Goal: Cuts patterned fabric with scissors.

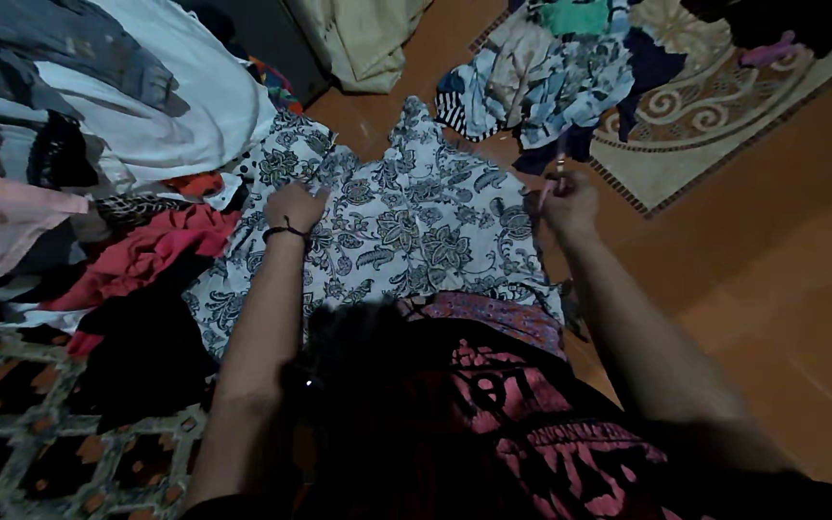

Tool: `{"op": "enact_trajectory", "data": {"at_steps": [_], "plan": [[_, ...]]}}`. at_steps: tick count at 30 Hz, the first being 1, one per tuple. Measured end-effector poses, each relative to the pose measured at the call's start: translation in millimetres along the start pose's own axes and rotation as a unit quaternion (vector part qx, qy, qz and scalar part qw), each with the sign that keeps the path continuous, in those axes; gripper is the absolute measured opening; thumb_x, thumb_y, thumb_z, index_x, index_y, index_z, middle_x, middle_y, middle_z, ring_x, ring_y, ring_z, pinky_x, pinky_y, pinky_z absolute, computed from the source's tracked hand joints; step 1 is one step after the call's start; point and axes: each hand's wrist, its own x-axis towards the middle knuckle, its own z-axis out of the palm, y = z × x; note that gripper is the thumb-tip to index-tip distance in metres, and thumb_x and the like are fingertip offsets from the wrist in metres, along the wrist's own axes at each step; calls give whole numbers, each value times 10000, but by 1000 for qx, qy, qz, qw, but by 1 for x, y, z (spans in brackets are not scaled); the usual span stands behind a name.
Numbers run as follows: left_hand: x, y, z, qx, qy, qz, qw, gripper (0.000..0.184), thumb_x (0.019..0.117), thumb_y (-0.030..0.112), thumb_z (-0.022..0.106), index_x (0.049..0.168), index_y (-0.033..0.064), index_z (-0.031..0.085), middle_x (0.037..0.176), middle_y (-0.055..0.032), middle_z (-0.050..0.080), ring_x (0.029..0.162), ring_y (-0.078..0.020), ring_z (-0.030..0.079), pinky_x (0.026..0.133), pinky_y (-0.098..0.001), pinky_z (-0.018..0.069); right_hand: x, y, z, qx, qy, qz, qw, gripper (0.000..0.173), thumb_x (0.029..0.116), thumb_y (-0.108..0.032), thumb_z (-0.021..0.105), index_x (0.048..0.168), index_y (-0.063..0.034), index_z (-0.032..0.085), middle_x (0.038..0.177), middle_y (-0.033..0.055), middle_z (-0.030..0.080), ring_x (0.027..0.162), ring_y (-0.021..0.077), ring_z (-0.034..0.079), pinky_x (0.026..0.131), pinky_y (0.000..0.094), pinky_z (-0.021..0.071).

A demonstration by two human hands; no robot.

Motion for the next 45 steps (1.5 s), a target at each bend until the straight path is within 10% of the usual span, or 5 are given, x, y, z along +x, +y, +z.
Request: {"op": "enact_trajectory", "data": {"at_steps": [3, 23, 30, 36, 45], "plan": [[11, -15, -8, -1, -14, -28, 999, 466, 1040, 405, 516, 1150, -11, 697, 1157, -306, 667, 1134, -509, 617, 926, -745, 434, -7, 21, -23, 33, 37, 22, 999, 435, 988, -83, 610, 1384, 66, 506, 1206, 288, 617, 1023, 366, 635, 916, 541, 515], [12, -78, -16, -85, 47, -124, 987, 391, 968, 207, 671, 1202, -105, 643, 1227, -372, 610, 1206, -548, 556, 1009, -728, 390, -77, 36, -31, -23, -172, 126, 977, 325, 996, -32, 581, 1317, 10, 563, 999, 159, 635, 730, 157, 562, 667, 360, 490], [-57, -26, 6, -72, 193, 219, 954, 339, 988, 152, 598, 1246, -66, 615, 1254, -312, 581, 1025, -410, 650, 870, -525, 554, -89, 43, -45, 22, -13, -8, 1000, 524, 976, -236, 683, 1406, 15, 516, 1031, 182, 658, 771, 169, 604, 724, 369, 530], [-170, 15, 68, -186, -229, 313, 903, 243, 1002, 216, 655, 1129, 17, 711, 974, -125, 741, 858, -214, 714, 815, -445, 584, -138, 15, -47, 88, -51, -100, 990, 564, 925, -319, 697, 1382, -41, 521, 950, -8, 636, 722, -12, 586, 645, 199, 524], [-158, 18, 140, -29, 77, 580, 811, 401, 832, 208, 821, 1193, 79, 704, 1157, -196, 673, 1083, -410, 645, 925, -552, 534, -200, 8, -40, 268, -302, -48, 913, 597, 919, -679, 578, 1130, -137, 709, 775, -48, 707, 663, 83, 669, 630, 251, 589]]}}
